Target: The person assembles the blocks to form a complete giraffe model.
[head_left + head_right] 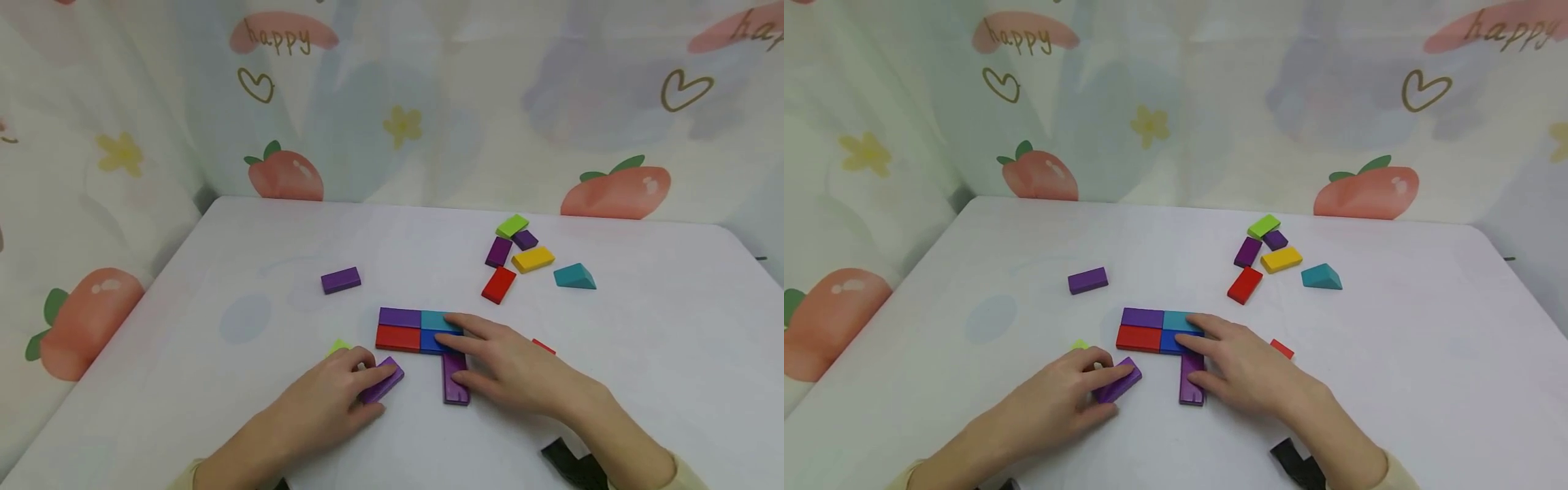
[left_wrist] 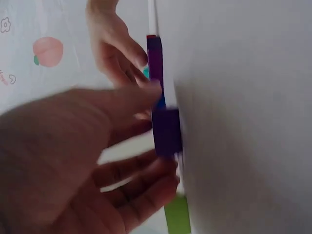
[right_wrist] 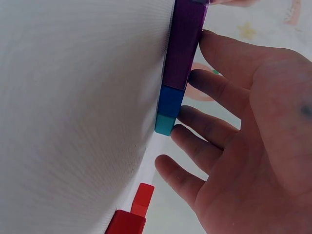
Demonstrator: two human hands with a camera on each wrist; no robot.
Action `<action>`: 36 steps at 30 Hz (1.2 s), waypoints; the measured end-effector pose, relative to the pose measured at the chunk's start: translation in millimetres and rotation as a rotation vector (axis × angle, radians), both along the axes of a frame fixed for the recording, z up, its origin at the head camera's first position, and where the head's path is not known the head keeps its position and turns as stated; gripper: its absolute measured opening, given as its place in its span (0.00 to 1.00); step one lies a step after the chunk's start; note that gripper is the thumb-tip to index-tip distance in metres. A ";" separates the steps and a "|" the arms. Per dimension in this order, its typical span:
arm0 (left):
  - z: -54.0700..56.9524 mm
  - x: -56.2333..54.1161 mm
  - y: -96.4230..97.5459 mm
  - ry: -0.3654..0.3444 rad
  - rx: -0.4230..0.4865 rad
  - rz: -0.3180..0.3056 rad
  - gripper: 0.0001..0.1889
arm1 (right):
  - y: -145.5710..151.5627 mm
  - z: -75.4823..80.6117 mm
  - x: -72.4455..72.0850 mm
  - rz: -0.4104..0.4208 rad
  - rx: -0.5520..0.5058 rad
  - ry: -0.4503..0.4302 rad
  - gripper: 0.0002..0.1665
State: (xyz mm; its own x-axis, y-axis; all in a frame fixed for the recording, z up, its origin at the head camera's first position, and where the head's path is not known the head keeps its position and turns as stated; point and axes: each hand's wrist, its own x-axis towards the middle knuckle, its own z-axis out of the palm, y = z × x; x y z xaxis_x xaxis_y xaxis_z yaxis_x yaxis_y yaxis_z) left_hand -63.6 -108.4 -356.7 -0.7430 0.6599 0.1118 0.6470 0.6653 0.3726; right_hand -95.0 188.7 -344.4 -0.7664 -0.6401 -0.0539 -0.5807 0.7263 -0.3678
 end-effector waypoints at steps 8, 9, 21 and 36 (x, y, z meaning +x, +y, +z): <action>10.7 -16.0 -17.4 -0.034 -0.106 -0.186 0.24 | 0.0 -0.1 0.2 0.007 -0.003 0.010 0.31; 10.7 -18.5 -18.6 -0.028 -0.114 -0.208 0.24 | -0.1 -0.1 0.2 0.008 -0.003 0.011 0.31; 2.8 -34.4 -21.4 0.057 -0.125 -0.303 0.21 | 0.1 -0.6 1.6 0.000 -0.002 -0.002 0.31; -1.4 -39.4 -26.1 0.068 -0.006 -0.172 0.25 | -0.4 -0.8 0.5 0.005 0.003 -0.002 0.31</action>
